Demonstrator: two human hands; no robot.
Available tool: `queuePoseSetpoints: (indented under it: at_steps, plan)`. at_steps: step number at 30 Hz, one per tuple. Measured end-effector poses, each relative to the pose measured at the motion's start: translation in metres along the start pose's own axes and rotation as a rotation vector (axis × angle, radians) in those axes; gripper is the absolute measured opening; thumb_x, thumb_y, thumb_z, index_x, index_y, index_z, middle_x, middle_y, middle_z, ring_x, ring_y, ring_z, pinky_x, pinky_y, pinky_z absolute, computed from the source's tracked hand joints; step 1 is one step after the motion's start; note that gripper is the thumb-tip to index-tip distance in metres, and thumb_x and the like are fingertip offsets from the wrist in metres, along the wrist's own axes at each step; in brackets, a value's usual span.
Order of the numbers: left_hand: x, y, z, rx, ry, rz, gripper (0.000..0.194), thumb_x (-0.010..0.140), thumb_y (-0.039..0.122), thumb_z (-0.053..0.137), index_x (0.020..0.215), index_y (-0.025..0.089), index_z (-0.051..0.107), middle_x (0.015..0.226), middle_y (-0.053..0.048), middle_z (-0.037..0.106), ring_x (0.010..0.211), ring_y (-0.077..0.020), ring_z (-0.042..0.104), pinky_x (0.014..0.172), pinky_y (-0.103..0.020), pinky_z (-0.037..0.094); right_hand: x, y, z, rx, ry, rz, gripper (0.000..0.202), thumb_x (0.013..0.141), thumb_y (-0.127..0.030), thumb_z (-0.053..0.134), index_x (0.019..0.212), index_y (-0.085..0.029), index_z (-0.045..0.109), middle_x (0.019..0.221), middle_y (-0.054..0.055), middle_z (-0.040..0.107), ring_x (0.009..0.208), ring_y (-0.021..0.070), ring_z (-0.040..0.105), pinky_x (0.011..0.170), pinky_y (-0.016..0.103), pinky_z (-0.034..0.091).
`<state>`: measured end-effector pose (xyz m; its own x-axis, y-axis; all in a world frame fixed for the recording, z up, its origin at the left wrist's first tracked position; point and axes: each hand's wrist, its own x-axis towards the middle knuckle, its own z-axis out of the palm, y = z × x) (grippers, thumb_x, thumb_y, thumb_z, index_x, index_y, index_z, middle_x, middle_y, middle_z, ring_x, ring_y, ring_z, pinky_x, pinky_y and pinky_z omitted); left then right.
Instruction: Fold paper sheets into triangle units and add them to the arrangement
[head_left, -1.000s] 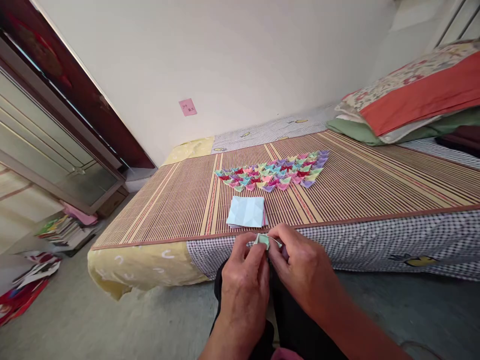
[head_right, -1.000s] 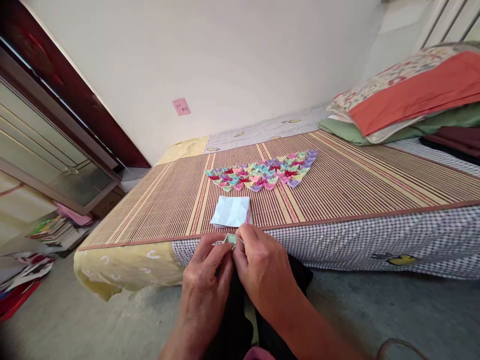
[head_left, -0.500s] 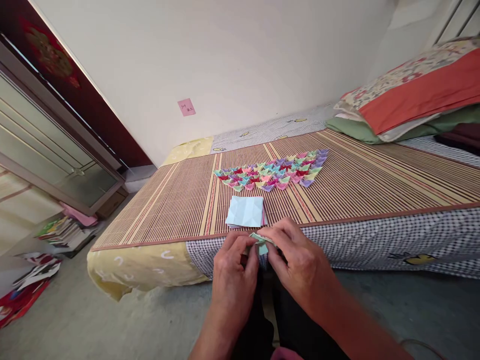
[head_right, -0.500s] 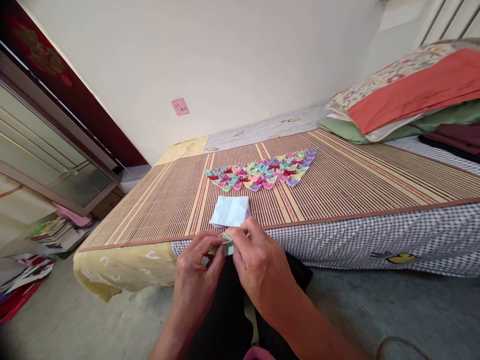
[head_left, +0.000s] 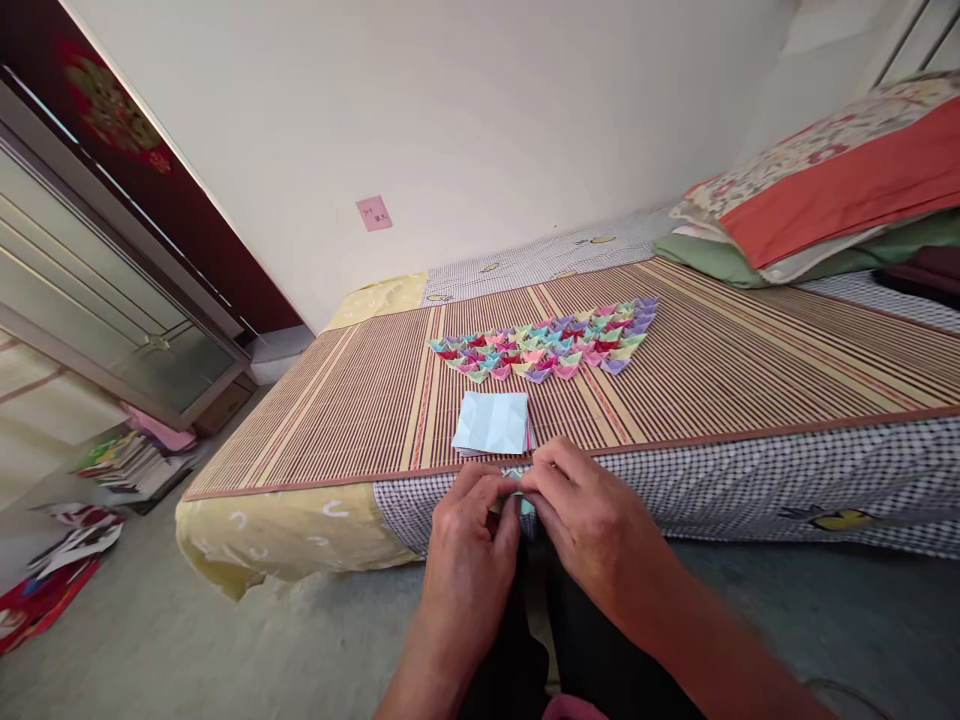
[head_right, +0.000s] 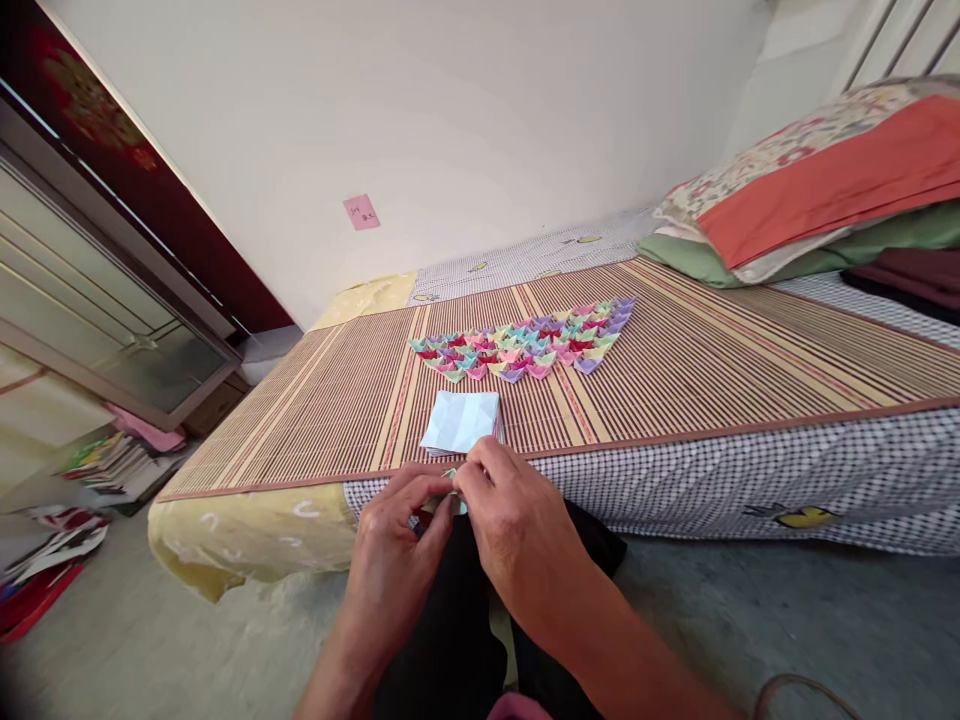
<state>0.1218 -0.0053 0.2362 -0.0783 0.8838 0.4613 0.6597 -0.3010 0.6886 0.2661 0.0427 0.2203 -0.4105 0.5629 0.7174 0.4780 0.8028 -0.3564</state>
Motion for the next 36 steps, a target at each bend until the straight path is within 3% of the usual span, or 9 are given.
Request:
queuePoseSetpoints:
  at_steps: [6, 10, 14, 17, 20, 21, 25, 30, 36]
  plan:
    - [0.001, -0.001, -0.002, -0.007, -0.048, -0.021, 0.027, 0.091, 0.000, 0.058, 0.094, 0.020, 0.077, 0.093, -0.004, 0.070, 0.083, -0.0166, 0.068, 0.070, -0.026, 0.052, -0.001, 0.004, 0.004, 0.020, -0.015, 0.012, 0.021, 0.097, -0.001, 0.052, 0.085, -0.015, 0.062, 0.085, 0.007, 0.057, 0.077, 0.0204, 0.059, 0.070, 0.032, 0.050]
    - [0.003, 0.002, -0.001, 0.011, -0.080, -0.038, 0.027, 0.091, 0.001, 0.058, 0.093, 0.021, 0.076, 0.090, -0.003, 0.069, 0.086, -0.0181, 0.068, 0.077, -0.030, 0.053, 0.000, 0.004, 0.004, 0.003, -0.013, -0.007, 0.024, 0.096, 0.000, 0.052, 0.080, -0.016, 0.059, 0.083, 0.006, 0.055, 0.077, 0.0210, 0.056, 0.070, 0.033, 0.049]
    - [0.004, 0.002, -0.006, -0.048, -0.081, -0.111, 0.031, 0.090, 0.006, 0.061, 0.113, 0.024, 0.073, 0.096, -0.002, 0.071, 0.075, -0.0152, 0.063, 0.075, -0.030, 0.053, 0.003, 0.003, -0.002, -0.003, -0.041, 0.012, 0.023, 0.094, 0.001, 0.052, 0.081, -0.018, 0.057, 0.086, 0.008, 0.058, 0.082, 0.0234, 0.054, 0.073, 0.037, 0.047]
    - [0.000, -0.005, -0.011, -0.258, -0.057, -0.251, 0.046, 0.091, 0.019, 0.068, 0.136, 0.027, 0.065, 0.106, -0.004, 0.073, 0.078, -0.0153, 0.064, 0.069, -0.027, 0.053, 0.005, 0.001, -0.007, 0.033, -0.037, 0.056, 0.023, 0.093, 0.000, 0.053, 0.081, -0.019, 0.054, 0.088, 0.007, 0.059, 0.086, 0.0244, 0.053, 0.077, 0.040, 0.046]
    - [-0.006, -0.014, -0.008, -0.681, -0.071, -0.444, 0.039, 0.099, 0.043, 0.063, 0.130, 0.020, 0.070, 0.120, -0.013, 0.074, 0.112, -0.0259, 0.067, 0.082, -0.032, 0.057, 0.005, -0.001, -0.006, 0.088, -0.018, 0.088, 0.023, 0.093, -0.001, 0.054, 0.081, -0.021, 0.052, 0.089, 0.006, 0.060, 0.088, 0.0243, 0.053, 0.080, 0.041, 0.045]
    - [-0.008, -0.016, -0.004, -0.843, -0.091, -0.517, 0.045, 0.101, 0.050, 0.058, 0.129, 0.018, 0.072, 0.122, -0.015, 0.074, 0.114, -0.0282, 0.068, 0.084, -0.036, 0.058, 0.005, -0.002, -0.004, 0.102, -0.016, 0.095, 0.024, 0.092, 0.000, 0.055, 0.080, -0.021, 0.051, 0.090, 0.006, 0.060, 0.089, 0.0243, 0.053, 0.081, 0.041, 0.045]
    - [-0.012, -0.016, 0.013, -1.273, -0.190, -0.669, 0.048, 0.102, 0.054, 0.055, 0.123, 0.016, 0.075, 0.130, -0.017, 0.072, 0.111, -0.0292, 0.072, 0.092, -0.042, 0.058, 0.003, -0.002, 0.004, 0.113, -0.008, 0.102, 0.026, 0.089, 0.001, 0.055, 0.079, -0.022, 0.049, 0.093, 0.008, 0.061, 0.092, 0.0257, 0.054, 0.082, 0.042, 0.045]
    - [-0.011, -0.014, 0.029, -1.439, -0.115, -0.733, 0.040, 0.100, 0.050, 0.061, 0.114, 0.016, 0.077, 0.127, -0.014, 0.074, 0.107, -0.0270, 0.074, 0.095, -0.042, 0.059, 0.001, -0.001, 0.008, 0.102, -0.026, 0.104, 0.026, 0.093, -0.001, 0.052, 0.078, -0.022, 0.048, 0.093, 0.008, 0.062, 0.093, 0.0257, 0.055, 0.082, 0.042, 0.045]
    - [-0.016, -0.016, 0.039, -1.378, -0.060, -0.773, 0.044, 0.097, 0.053, 0.064, 0.112, 0.014, 0.078, 0.122, -0.017, 0.076, 0.111, -0.0307, 0.072, 0.093, -0.043, 0.060, -0.004, 0.003, 0.010, 0.100, -0.029, 0.136, 0.025, 0.093, -0.001, 0.052, 0.078, -0.022, 0.049, 0.093, 0.008, 0.062, 0.090, 0.0247, 0.053, 0.080, 0.041, 0.045]
